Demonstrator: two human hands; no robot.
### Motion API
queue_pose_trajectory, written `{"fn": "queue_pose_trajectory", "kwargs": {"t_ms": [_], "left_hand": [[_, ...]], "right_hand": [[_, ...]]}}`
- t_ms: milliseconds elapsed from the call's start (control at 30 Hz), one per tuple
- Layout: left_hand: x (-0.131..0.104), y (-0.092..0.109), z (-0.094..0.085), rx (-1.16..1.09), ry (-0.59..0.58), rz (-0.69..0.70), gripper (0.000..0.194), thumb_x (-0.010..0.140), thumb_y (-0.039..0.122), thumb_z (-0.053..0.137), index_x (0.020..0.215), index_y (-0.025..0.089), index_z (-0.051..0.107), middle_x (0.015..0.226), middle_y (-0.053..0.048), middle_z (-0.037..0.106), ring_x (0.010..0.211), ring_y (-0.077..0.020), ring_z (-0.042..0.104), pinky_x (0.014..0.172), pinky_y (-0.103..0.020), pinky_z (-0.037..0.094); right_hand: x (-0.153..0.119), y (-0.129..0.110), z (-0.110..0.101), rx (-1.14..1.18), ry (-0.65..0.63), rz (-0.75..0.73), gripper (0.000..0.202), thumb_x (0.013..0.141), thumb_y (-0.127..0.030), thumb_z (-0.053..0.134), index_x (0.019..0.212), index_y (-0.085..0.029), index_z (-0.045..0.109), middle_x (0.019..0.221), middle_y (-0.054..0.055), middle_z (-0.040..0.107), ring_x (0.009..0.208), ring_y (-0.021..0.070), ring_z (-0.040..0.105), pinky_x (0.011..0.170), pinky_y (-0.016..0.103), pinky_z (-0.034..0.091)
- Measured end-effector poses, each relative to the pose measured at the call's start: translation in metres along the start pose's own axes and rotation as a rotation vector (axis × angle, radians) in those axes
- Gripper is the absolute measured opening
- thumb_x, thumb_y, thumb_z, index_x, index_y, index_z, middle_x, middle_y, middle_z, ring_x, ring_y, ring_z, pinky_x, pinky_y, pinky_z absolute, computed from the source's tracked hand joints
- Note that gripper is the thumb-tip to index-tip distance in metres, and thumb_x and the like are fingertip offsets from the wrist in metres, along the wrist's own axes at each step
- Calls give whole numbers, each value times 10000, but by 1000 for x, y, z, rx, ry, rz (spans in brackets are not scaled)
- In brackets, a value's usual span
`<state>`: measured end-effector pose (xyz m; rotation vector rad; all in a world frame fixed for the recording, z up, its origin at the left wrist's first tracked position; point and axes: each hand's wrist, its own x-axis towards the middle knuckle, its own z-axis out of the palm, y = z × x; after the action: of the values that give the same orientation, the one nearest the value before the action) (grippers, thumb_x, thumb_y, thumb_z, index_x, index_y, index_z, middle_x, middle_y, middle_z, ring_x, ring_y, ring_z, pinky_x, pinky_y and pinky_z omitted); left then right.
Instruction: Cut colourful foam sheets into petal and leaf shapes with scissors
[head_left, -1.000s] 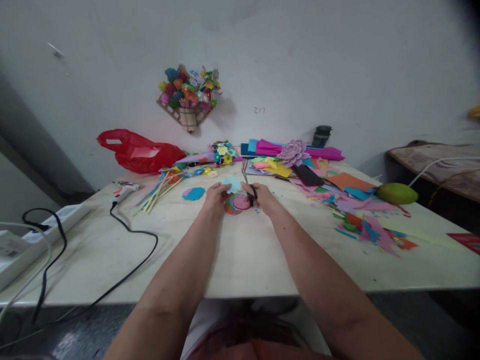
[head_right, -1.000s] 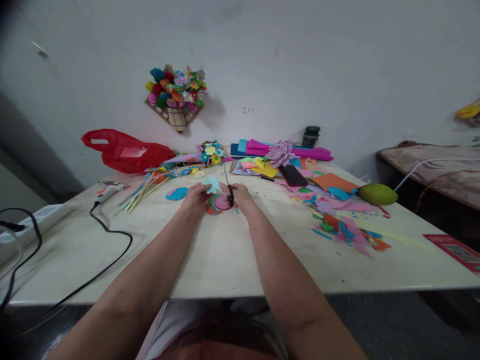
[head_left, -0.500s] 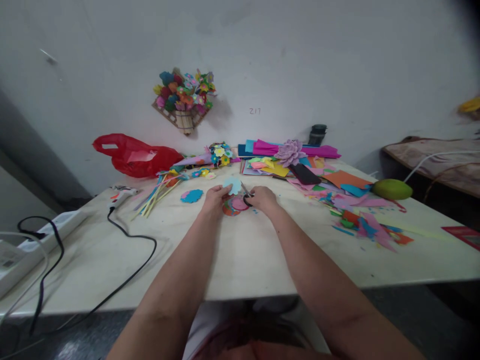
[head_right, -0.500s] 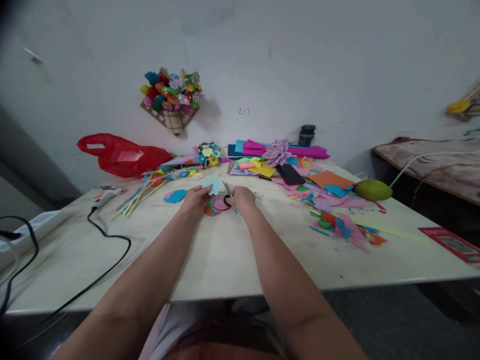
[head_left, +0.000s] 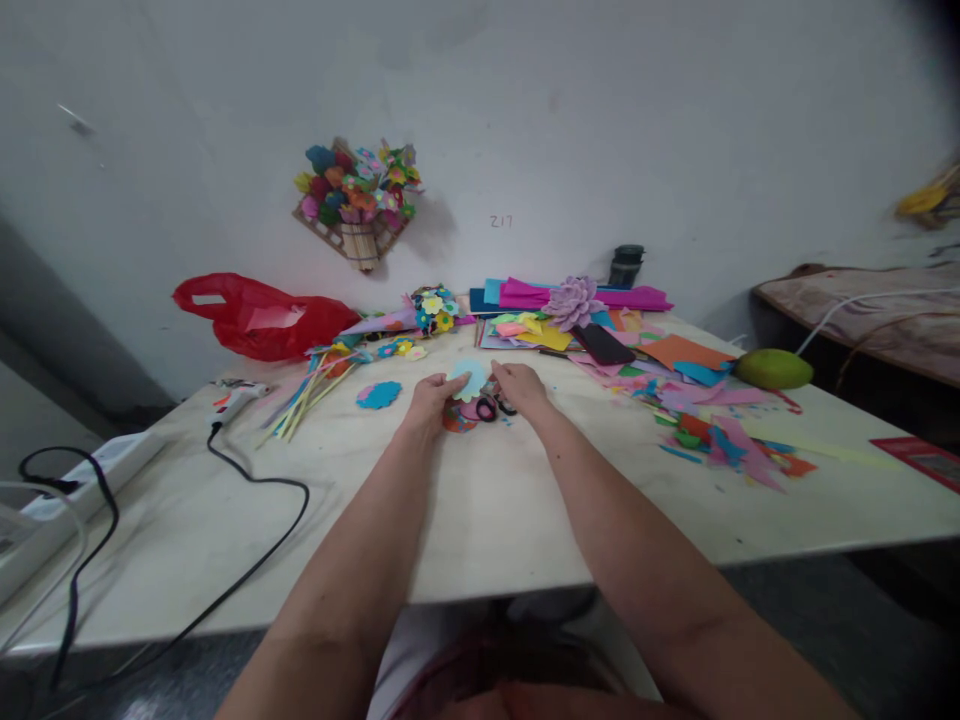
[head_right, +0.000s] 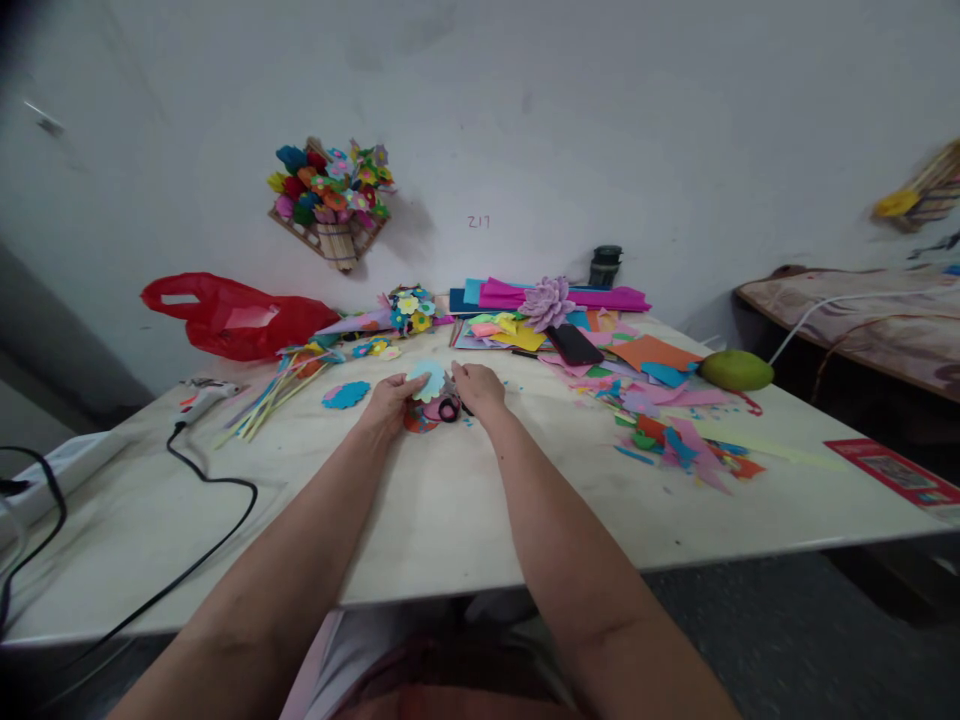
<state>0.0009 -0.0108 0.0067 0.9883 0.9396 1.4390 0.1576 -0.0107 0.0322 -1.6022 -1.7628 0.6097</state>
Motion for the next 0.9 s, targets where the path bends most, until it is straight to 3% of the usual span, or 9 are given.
{"fn": "queue_pose_trajectory", "kwargs": {"t_ms": [67,133,267,400,667,800,900], "left_hand": [[1,-2,-1,38,-16,-9,428,416,327,853,503,157,469,463,5,536,425,-99,519,423,-211,413],[2,-4,-2,80,-34,-29,406,430,336,849,524,151,500,473,-12,559,408,-103,516,398,-210,392],[2,-5,-4,145,-58,-61,390,447,360,844,548,143,536,478,-34,576,367,-112,499,366,-223,375],[0,-4,-3,163,-89,-68,381,476,393,831,561,140,559,485,-42,576,375,-125,508,365,-237,384],[0,-4,-3,104,-81,-40,375,507,398,816,525,150,535,476,-6,536,402,-101,497,405,-229,393],[3,-6,-4,78,-85,-32,354,518,402,807,576,131,587,555,-42,603,484,-121,557,484,-247,441],[3,-5,-4,63,-81,-36,359,505,398,814,596,122,603,572,-51,616,515,-129,577,516,-250,455]], "right_hand": [[1,1,1,281,-14,9,453,892,-474,365,798,-137,654,733,83,676,580,138,599,504,229,408],[1,1,2,481,-17,-3,390,832,-497,475,762,-141,617,676,48,644,522,114,565,425,202,363],[-3,-2,4,629,-11,0,186,703,-315,653,675,-151,568,537,-21,556,473,96,523,375,175,316],[-5,-4,3,642,28,31,131,684,-243,641,636,-150,561,484,-34,525,439,91,486,373,180,319],[7,6,10,608,180,56,177,692,-328,615,649,-161,573,501,-32,523,475,115,530,442,200,381],[15,20,3,464,343,189,244,759,-378,533,757,-157,636,606,17,603,583,158,605,531,228,434],[15,27,-11,259,437,325,272,800,-353,487,814,-163,681,791,91,672,780,221,638,658,283,461]]}}
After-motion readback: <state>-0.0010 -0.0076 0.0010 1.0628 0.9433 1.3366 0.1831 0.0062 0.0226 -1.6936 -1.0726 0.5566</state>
